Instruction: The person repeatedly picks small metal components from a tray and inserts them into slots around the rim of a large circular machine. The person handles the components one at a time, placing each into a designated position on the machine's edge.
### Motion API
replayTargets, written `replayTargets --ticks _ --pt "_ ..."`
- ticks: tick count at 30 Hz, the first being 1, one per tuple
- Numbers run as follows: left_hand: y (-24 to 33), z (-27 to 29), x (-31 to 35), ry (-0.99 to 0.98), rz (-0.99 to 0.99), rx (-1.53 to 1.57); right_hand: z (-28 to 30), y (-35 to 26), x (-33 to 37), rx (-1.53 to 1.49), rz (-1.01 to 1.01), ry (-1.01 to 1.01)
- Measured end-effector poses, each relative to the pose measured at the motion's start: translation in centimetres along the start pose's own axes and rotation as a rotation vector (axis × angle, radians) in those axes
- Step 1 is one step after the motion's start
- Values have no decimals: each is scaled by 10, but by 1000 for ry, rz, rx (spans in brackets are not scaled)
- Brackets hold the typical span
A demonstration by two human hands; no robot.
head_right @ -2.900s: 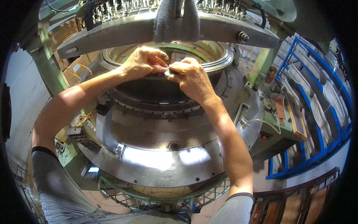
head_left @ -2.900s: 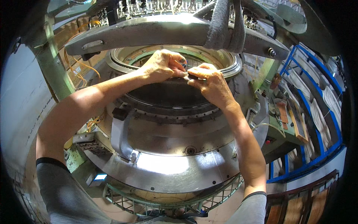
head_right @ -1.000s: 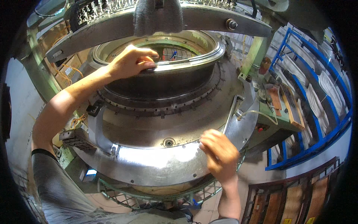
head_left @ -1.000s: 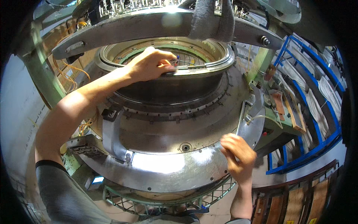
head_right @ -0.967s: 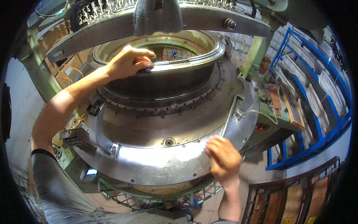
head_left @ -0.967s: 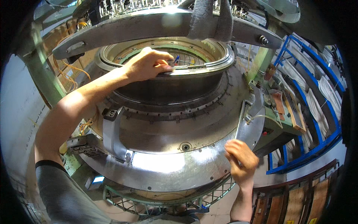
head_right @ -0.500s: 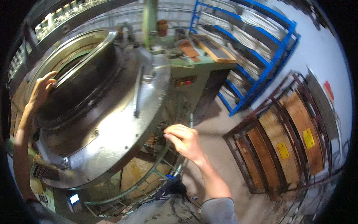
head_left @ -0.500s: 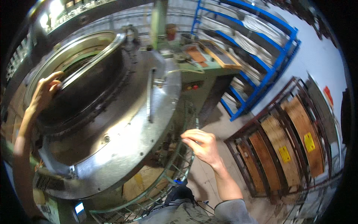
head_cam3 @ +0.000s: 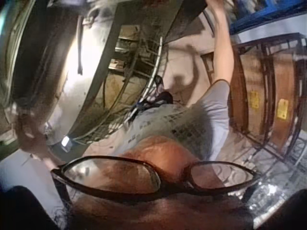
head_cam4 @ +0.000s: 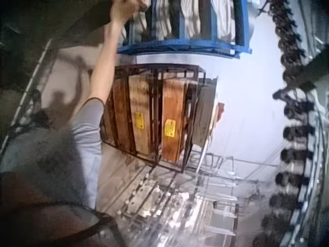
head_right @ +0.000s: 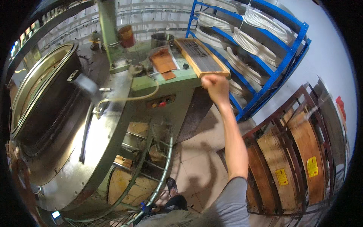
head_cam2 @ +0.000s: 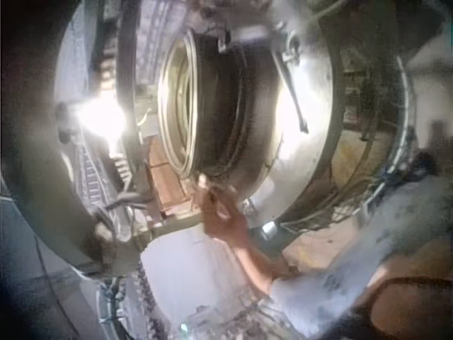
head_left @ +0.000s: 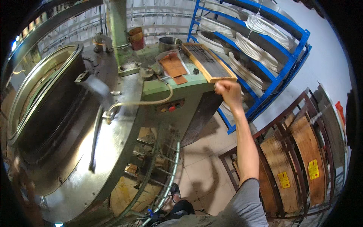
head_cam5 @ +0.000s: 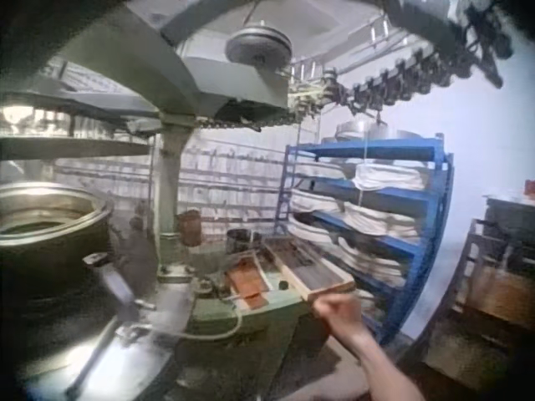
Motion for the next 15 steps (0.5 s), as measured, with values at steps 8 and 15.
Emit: replayTargets --ticks 8,15 --pt "141 -54 -15 -133 -180 284 -17 87 -205 354 160 -125" --pt "184 -99 -19 -224 51 371 -59 121 -261 567 319 -224"
Point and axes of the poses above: each hand's wrist, its own x-axis away from the middle knuckle, its own z-axis out of the back of the hand, y = z × x, the point moved 5 cm from there along -x, towards the middle knuckle, and after that the axes turned 8 degrees about -z, right-handed, at the moved point
